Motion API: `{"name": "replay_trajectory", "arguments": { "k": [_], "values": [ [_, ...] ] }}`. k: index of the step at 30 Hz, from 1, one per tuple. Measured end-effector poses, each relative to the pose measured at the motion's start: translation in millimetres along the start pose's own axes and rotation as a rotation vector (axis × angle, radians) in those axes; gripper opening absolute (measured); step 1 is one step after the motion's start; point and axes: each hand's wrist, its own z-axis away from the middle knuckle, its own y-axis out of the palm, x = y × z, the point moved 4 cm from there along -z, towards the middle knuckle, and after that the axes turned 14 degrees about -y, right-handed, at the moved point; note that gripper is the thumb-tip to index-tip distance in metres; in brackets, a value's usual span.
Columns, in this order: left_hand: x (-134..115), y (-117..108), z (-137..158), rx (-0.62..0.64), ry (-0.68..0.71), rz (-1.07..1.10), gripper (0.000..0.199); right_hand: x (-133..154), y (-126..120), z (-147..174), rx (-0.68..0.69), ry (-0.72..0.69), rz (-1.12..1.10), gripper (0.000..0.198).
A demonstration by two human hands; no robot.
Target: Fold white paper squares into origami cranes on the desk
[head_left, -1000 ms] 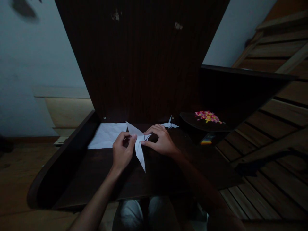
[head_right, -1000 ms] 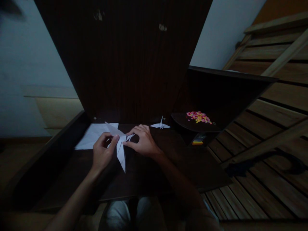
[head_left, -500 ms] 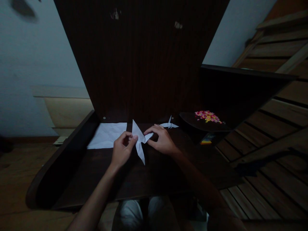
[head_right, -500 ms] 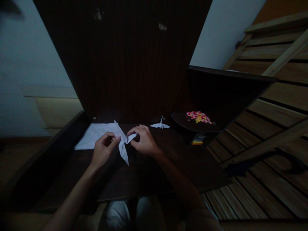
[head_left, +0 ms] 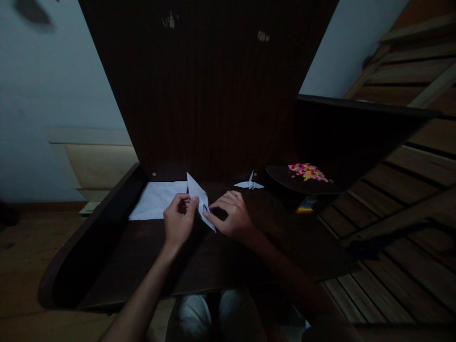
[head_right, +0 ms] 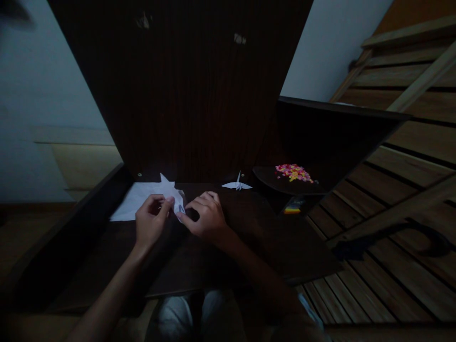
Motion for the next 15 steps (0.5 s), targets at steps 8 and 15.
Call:
{"name": "replay_trajectory", "arguments": {
  "k": [8,15],
  "values": [
    [-3,3,2,0.101,0.141,-0.140,0.016,-18,5,-2,-0.100,0.253,-0.250,0.011],
    [-11,6,3,0.153,0.234,-0.223,0.016,-30,17,5,-0.096,0.388,-0.467,0.026]
  ]
}}
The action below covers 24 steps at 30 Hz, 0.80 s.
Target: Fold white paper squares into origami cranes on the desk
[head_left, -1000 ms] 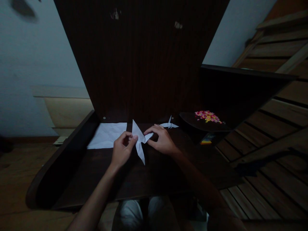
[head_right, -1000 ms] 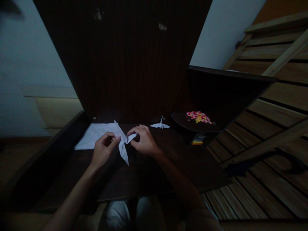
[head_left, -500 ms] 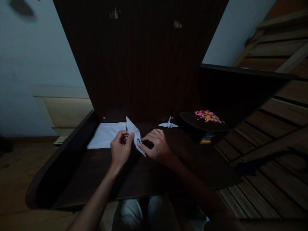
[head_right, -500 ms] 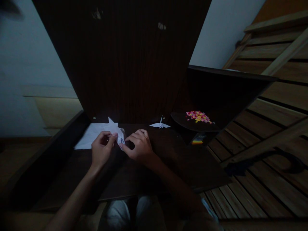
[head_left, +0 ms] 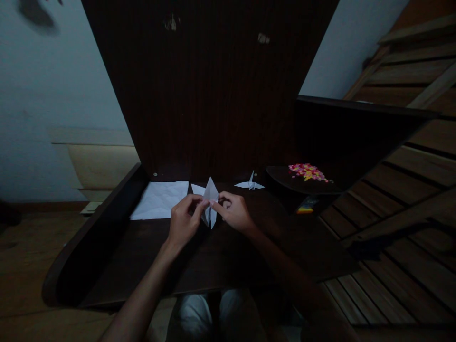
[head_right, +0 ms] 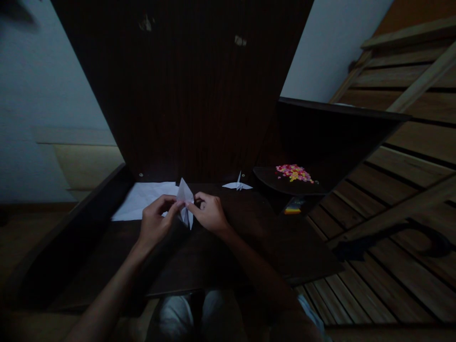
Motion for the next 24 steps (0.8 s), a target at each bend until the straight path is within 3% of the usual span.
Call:
{"name": "replay_trajectory", "arguments": {
  "k": [6,13,18,24],
  "values": [
    [-4,0,-2,0.016,0.077,-0.061,0.015,-3,1,-3,0.010,0.054,-0.042,0.022],
    [-2,1,-3,0.017,0.088,-0.071,0.012,-12,8,-3,-0.018,0.235,-0.194,0.015],
    [2,2,-2,-0.060,0.098,-0.078,0.009,-13,9,-3,-0.012,0.256,-0.230,0.013],
    [-1,2,-1,-0.136,0.250,-0.164,0.008,-9,5,-3,-0.010,0.216,-0.224,0.016]
  ]
}}
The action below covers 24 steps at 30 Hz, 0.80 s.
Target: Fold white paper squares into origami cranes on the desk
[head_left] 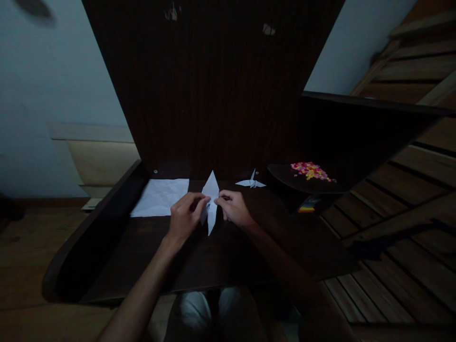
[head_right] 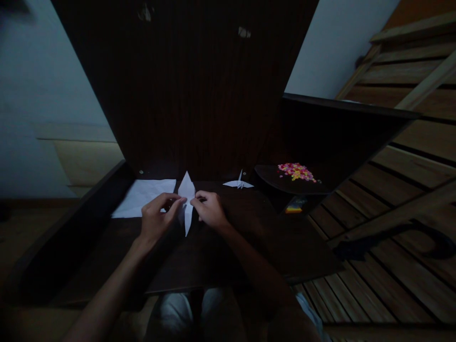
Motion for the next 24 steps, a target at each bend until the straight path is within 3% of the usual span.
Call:
{"name": "replay_trajectory", "arguments": {
  "k": [9,13,18,24],
  "values": [
    [-1,3,1,0.069,0.025,-0.051,0.025,1,-4,1,-0.037,-0.064,0.001,0.020],
    [6,2,3,0.055,-0.086,0.025,0.026,0,-4,1,-0.026,-0.100,-0.023,0.024],
    [16,5,4,0.095,-0.298,0.284,0.028,-7,-6,-1,-0.101,-0.096,-0.061,0.030],
    [9,10,6,0.099,-0.332,0.363,0.024,-11,1,-6,-0.116,-0.070,-0.234,0.032]
  ]
}}
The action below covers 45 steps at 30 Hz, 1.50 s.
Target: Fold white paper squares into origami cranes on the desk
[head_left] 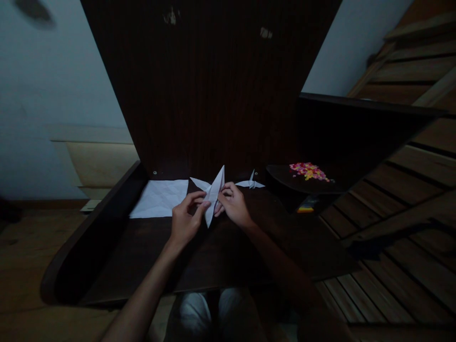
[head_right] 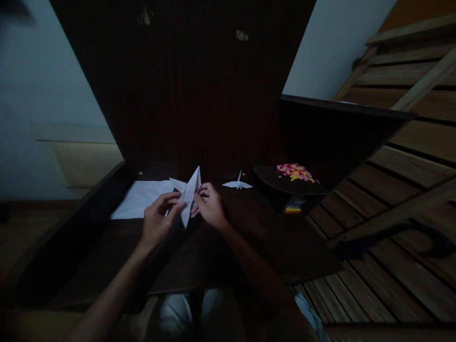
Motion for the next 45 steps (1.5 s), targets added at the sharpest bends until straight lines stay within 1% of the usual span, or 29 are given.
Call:
{"name": "replay_trajectory", "arguments": {
  "k": [3,6,8,10,13,16,21,26,31,34,37,40,45],
  "values": [
    [1,-2,1,-0.042,0.022,0.009,0.017,-2,1,-1,0.030,0.049,-0.062,0.032],
    [2,-5,1,-0.059,0.072,-0.058,0.010,-2,0,-1,0.052,0.123,-0.078,0.030],
    [0,-5,3,-0.026,0.131,-0.158,0.006,0,-1,-1,0.042,0.166,-0.065,0.027],
    [-3,-4,5,0.010,0.212,-0.249,0.008,2,-3,-1,0.031,0.194,-0.046,0.025],
    [-7,-1,7,0.064,0.323,-0.332,0.012,5,-3,-2,0.018,0.188,-0.041,0.026],
    [-6,2,9,0.084,0.382,-0.384,0.012,4,-3,-3,0.002,0.163,-0.021,0.027],
    [-2,2,9,-0.010,0.370,-0.427,0.010,-1,-2,-3,-0.029,0.145,0.053,0.018],
    [-2,0,7,-0.087,0.376,-0.474,0.020,-1,-1,-1,0.023,0.096,0.124,0.010],
    [-3,-1,6,-0.142,0.361,-0.474,0.024,2,-5,-1,0.073,0.005,0.285,0.006],
    [-3,-2,6,-0.159,0.366,-0.462,0.026,4,-6,-1,0.097,-0.011,0.333,0.007],
    [-3,-3,4,-0.167,0.351,-0.446,0.020,5,-7,-1,0.118,-0.008,0.368,0.007],
    [-3,-4,2,-0.150,0.333,-0.428,0.017,8,-9,-1,0.137,-0.012,0.396,0.005],
    [-7,-5,0,-0.125,0.357,-0.429,0.022,15,-10,-2,0.209,-0.026,0.352,0.005]
  ]
}}
